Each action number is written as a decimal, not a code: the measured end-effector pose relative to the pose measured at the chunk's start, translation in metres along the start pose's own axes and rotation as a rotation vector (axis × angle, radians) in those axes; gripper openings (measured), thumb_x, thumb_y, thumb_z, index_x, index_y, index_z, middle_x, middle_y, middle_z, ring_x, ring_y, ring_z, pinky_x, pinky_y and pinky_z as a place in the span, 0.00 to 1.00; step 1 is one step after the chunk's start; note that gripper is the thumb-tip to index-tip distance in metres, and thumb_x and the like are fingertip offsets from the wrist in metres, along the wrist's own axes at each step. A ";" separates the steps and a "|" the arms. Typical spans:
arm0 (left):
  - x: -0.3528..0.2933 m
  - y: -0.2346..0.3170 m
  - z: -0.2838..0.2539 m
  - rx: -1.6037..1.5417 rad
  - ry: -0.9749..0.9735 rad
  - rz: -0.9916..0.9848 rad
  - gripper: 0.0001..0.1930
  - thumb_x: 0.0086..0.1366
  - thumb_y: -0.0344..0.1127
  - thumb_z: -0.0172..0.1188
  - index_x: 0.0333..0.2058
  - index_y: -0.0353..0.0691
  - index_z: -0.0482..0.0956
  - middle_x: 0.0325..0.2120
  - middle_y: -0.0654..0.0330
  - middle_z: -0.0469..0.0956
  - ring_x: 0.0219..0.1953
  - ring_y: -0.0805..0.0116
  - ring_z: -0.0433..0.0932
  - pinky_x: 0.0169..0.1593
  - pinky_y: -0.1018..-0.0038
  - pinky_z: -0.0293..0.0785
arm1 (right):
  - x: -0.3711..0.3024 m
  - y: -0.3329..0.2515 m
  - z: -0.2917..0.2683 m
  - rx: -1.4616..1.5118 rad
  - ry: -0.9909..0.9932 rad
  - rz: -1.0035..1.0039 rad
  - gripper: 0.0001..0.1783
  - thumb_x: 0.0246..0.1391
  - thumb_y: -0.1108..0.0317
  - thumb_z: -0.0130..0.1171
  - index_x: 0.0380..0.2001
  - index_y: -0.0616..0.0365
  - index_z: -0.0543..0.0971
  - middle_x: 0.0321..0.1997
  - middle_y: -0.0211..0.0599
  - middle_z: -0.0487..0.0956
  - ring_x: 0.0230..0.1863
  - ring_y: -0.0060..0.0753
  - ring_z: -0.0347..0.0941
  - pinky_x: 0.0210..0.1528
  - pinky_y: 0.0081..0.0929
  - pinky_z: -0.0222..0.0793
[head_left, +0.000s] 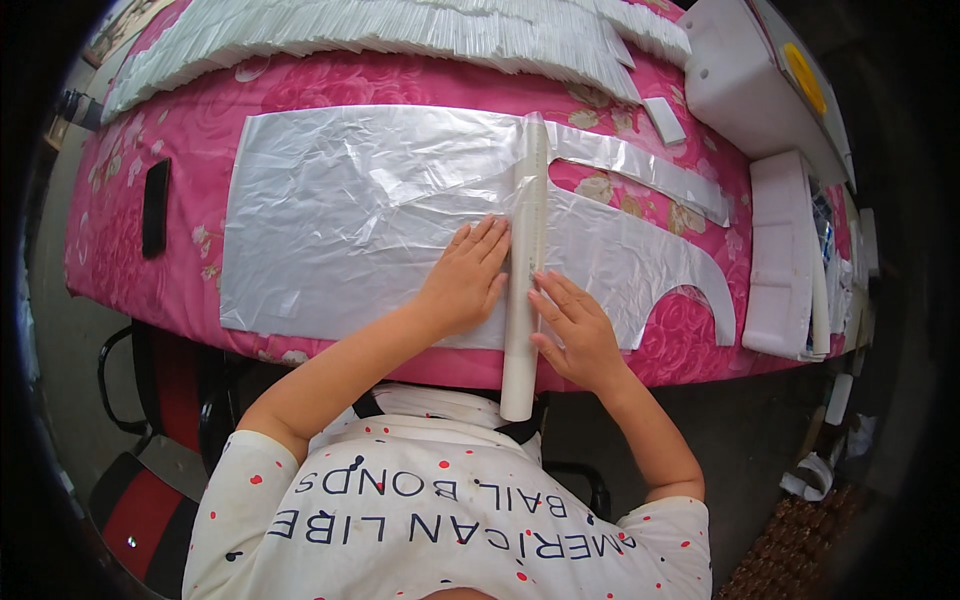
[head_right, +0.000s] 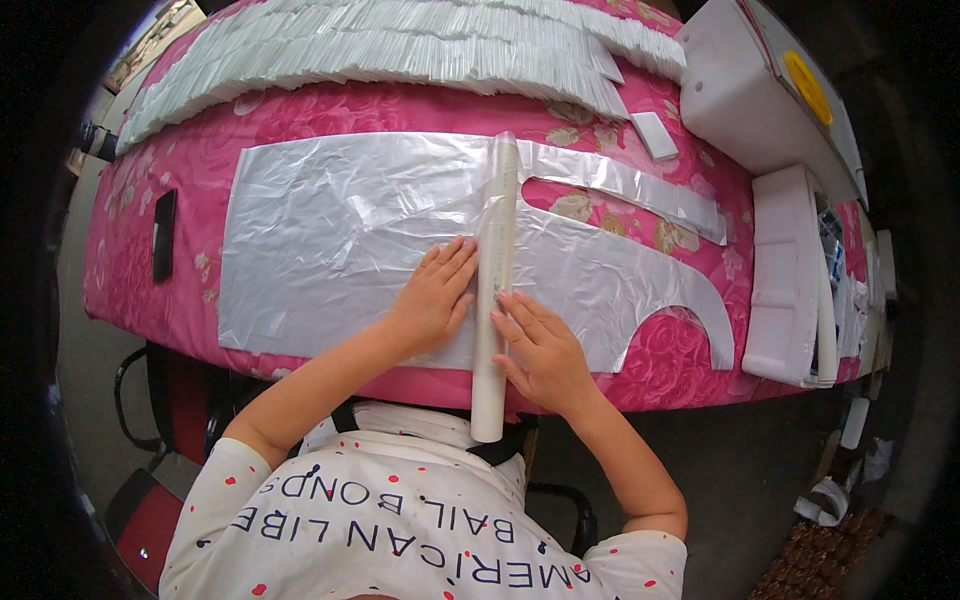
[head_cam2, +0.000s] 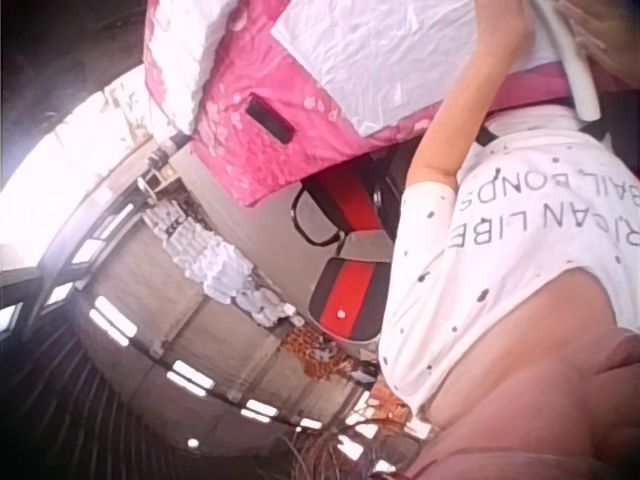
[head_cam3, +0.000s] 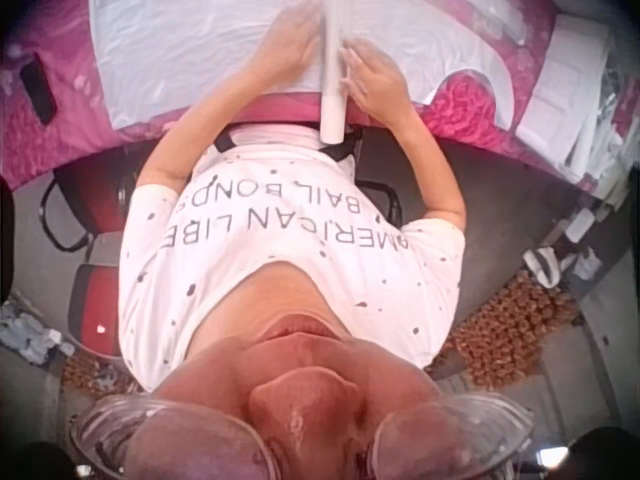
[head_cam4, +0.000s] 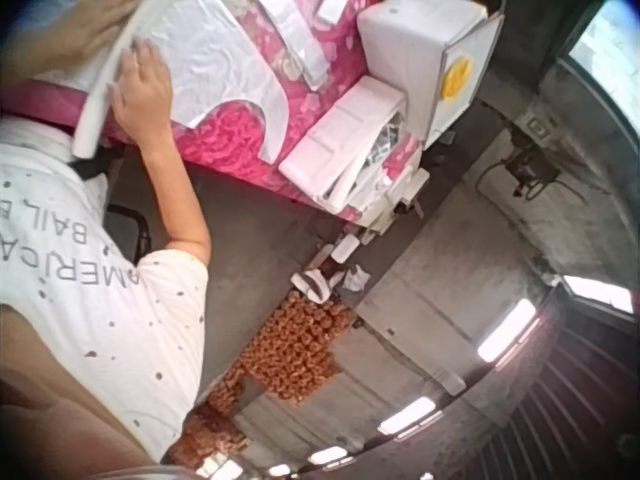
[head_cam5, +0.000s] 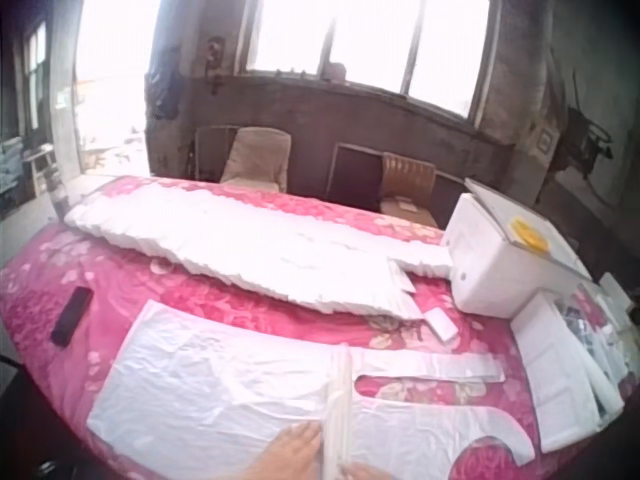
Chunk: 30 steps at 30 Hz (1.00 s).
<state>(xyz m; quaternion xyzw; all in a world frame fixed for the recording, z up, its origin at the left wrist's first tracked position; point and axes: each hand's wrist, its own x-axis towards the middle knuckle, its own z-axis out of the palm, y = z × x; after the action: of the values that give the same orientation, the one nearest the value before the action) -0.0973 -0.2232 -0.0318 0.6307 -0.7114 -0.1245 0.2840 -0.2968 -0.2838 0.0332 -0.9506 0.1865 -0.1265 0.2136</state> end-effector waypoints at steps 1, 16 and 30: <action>0.001 0.000 0.002 0.055 -0.019 0.008 0.29 0.57 0.35 0.49 0.57 0.29 0.58 0.60 0.48 0.54 0.64 0.51 0.49 0.64 0.59 0.44 | -0.001 0.003 0.002 0.006 -0.020 -0.001 0.27 0.47 0.62 0.58 0.51 0.57 0.70 0.59 0.43 0.65 0.61 0.47 0.59 0.59 0.37 0.57; -0.057 -0.025 -0.081 0.003 0.152 -0.160 0.33 0.57 0.33 0.50 0.60 0.30 0.50 0.62 0.46 0.49 0.65 0.49 0.45 0.65 0.60 0.42 | 0.057 -0.023 0.037 -0.090 -0.238 -0.255 0.33 0.53 0.44 0.44 0.56 0.55 0.66 0.63 0.42 0.60 0.68 0.45 0.46 0.66 0.42 0.38; -0.214 -0.037 -0.151 -0.380 0.366 -0.718 0.25 0.62 0.31 0.44 0.58 0.30 0.56 0.59 0.47 0.57 0.61 0.53 0.56 0.62 0.67 0.50 | 0.188 -0.052 0.079 0.030 -0.138 -0.493 0.27 0.54 0.54 0.50 0.55 0.53 0.66 0.61 0.41 0.63 0.64 0.43 0.54 0.63 0.42 0.50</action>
<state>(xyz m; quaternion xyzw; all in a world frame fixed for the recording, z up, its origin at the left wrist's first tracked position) 0.0269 0.0046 0.0174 0.7859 -0.3500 -0.2301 0.4548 -0.0874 -0.2886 0.0177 -0.9704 -0.0678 -0.1124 0.2028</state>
